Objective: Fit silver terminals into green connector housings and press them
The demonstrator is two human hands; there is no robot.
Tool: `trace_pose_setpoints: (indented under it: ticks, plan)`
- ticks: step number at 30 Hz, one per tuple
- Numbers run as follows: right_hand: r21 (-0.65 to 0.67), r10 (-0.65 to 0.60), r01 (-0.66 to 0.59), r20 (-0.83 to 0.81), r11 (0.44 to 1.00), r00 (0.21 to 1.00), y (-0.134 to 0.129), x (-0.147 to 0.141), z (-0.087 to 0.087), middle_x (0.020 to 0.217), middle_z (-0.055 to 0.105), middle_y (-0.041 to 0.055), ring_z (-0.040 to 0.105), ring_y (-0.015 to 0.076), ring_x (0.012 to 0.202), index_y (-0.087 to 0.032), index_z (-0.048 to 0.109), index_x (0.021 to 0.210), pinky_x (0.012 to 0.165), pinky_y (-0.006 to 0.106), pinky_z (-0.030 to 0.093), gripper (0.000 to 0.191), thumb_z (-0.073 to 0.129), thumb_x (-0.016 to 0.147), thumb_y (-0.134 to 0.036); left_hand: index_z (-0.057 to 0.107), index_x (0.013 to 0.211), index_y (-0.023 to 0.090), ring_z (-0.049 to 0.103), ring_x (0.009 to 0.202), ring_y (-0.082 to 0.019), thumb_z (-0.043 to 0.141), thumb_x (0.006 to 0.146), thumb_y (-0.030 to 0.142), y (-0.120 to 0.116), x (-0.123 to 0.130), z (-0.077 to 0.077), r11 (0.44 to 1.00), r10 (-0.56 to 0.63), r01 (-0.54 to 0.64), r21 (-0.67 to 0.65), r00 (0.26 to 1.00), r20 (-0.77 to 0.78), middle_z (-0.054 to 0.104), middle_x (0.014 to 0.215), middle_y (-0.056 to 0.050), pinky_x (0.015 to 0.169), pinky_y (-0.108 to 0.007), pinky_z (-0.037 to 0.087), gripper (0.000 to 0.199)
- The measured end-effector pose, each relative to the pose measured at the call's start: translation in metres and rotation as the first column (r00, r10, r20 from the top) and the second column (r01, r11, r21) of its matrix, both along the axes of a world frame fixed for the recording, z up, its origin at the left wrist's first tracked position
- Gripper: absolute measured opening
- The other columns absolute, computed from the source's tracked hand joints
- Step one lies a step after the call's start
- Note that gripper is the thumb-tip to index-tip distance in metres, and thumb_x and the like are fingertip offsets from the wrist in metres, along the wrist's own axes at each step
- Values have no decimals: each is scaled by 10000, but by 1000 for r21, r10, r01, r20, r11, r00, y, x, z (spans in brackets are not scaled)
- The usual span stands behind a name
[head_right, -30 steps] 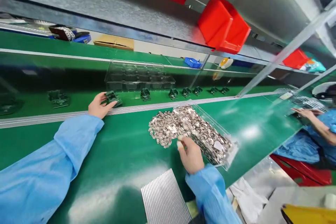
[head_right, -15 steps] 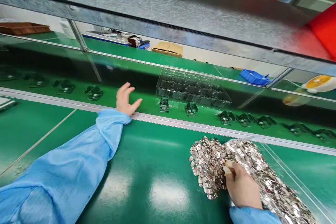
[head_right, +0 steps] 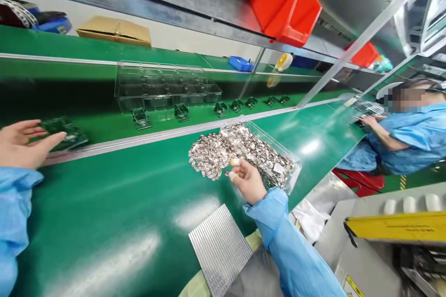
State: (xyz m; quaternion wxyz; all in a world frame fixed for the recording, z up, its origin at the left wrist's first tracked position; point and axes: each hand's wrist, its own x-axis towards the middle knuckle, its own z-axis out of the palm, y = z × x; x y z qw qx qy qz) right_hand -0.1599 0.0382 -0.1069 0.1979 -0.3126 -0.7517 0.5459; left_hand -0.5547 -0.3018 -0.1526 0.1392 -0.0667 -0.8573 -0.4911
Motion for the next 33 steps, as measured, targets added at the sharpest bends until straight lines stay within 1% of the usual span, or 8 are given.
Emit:
trace_pose_setpoints:
  ticks: [5,9,15,20,25,28,31,33]
  plan:
    - [190,98,-110,70,976,993,-21,32,-6,740,596,-3,585,141,633,-178,566,1063,594,274,504,309,597,782,-301,562,1157,264,687,946,-225,781,596,532,47,128,-11,878,-478,470,94,871,114,653,1125,-5,959,-465,557,660]
    - [597,-55,-289,490,748,870,-21,45,-17,837,641,38,611,171,730,-161,569,1137,717,298,498,337,482,816,-110,559,1167,227,680,1004,-275,753,635,565,60,198,-13,762,-632,646,-52,758,160,620,1201,-75,960,-463,549,659]
    - [599,-97,-450,664,662,741,-22,51,-24,961,658,92,639,205,854,-168,645,1107,761,279,456,367,511,798,-25,388,1391,210,512,1301,-357,764,631,563,50,216,-12,634,-712,722,-277,684,156,517,1416,-157,1077,-523,434,919]
    - [588,-102,-513,714,626,693,-28,43,-21,967,639,89,641,205,822,-215,661,1126,700,270,434,400,535,791,-36,407,1403,199,613,1160,-349,747,674,479,57,217,-11,572,-733,723,-386,662,154,640,1236,-144,1016,-528,475,851]
    - [635,-143,-437,655,637,742,-20,50,-23,970,626,94,635,205,774,-171,626,1156,711,297,461,385,496,806,-74,529,1232,208,609,1151,-306,741,680,352,62,218,-11,620,-759,756,-209,646,83,599,1221,-123,989,-470,510,608]
    - [630,-123,-246,482,737,867,-20,68,-23,821,602,58,600,191,671,-147,613,1125,664,310,482,343,465,816,-133,512,1132,203,659,1072,-275,757,659,322,69,229,-12,659,-752,740,133,647,125,575,1208,-114,930,-440,554,546]
    - [361,-6,-47,144,931,990,-38,91,-14,705,572,13,571,172,584,-181,620,1030,560,293,496,244,508,821,-242,420,1158,222,721,940,-239,799,629,304,87,255,-8,559,-822,640,527,510,253,625,1147,-82,876,-418,585,655]
    - [162,33,-27,-36,986,999,-59,103,-5,726,622,18,610,172,611,-202,629,1013,573,289,527,216,553,843,-312,416,1147,232,729,914,-223,830,605,263,102,278,-3,474,-873,585,658,407,267,646,1129,-62,867,-391,587,682]
